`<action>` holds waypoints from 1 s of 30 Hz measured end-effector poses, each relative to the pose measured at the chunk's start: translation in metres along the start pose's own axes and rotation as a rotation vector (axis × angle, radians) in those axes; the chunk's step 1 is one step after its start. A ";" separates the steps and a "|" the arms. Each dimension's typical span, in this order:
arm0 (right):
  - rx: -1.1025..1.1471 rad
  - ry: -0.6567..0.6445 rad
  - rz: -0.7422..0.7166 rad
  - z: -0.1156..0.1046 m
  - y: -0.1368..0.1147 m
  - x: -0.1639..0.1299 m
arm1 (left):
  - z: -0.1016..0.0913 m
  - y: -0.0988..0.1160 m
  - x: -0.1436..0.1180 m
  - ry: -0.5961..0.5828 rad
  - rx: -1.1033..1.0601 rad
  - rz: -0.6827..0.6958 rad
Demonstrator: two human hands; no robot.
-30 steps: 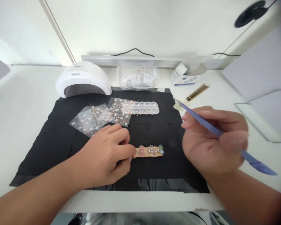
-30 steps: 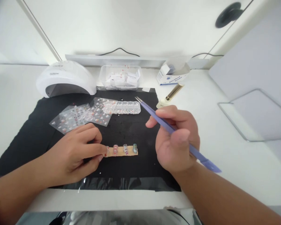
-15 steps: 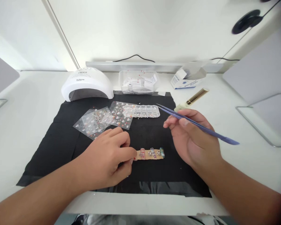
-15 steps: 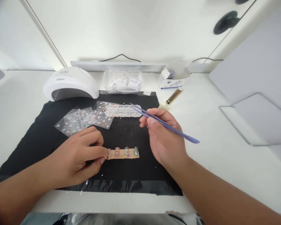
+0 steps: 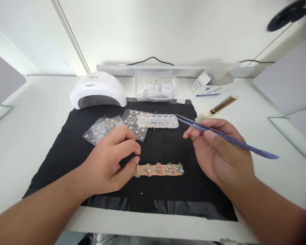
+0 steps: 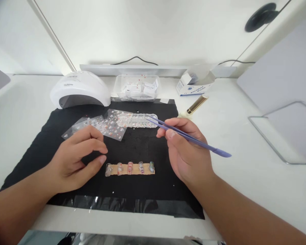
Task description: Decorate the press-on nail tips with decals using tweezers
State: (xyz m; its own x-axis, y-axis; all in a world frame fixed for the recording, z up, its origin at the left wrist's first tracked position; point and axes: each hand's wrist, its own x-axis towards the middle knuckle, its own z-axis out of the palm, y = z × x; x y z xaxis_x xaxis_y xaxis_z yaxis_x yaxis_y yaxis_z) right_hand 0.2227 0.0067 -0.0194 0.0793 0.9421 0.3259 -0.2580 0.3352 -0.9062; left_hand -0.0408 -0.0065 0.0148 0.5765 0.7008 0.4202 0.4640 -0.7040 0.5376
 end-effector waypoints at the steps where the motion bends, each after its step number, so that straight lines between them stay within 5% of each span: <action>1: -0.019 -0.014 -0.026 -0.001 0.000 -0.001 | 0.001 0.000 0.000 -0.008 -0.007 0.000; 9: -0.448 -0.166 -0.141 -0.005 -0.007 -0.008 | 0.009 -0.002 0.001 -0.035 -0.069 0.047; 14: -0.405 -0.231 -0.333 -0.007 -0.040 -0.008 | 0.010 0.008 0.006 -0.046 -0.035 0.047; 19: -0.705 -0.607 -0.308 -0.022 -0.075 -0.013 | 0.008 0.039 0.017 -0.229 -0.007 -0.004; 22: -0.823 -0.658 -0.236 -0.031 -0.064 -0.014 | 0.013 0.055 0.031 -0.348 -0.015 -0.078; 26: -0.665 -0.634 -0.251 -0.034 -0.030 -0.015 | 0.026 0.059 0.051 -0.444 0.003 -0.112; 30: -0.618 -0.664 -0.208 -0.030 -0.017 -0.016 | 0.036 0.053 0.060 -0.417 0.003 -0.113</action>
State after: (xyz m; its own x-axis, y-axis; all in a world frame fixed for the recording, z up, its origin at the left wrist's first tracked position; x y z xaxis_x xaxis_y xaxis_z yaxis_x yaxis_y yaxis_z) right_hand 0.2550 -0.0136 -0.0171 -0.5498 0.7263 0.4126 0.2738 0.6234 -0.7324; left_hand 0.0423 -0.0053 0.0423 0.7442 0.6674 0.0269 0.5413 -0.6262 0.5612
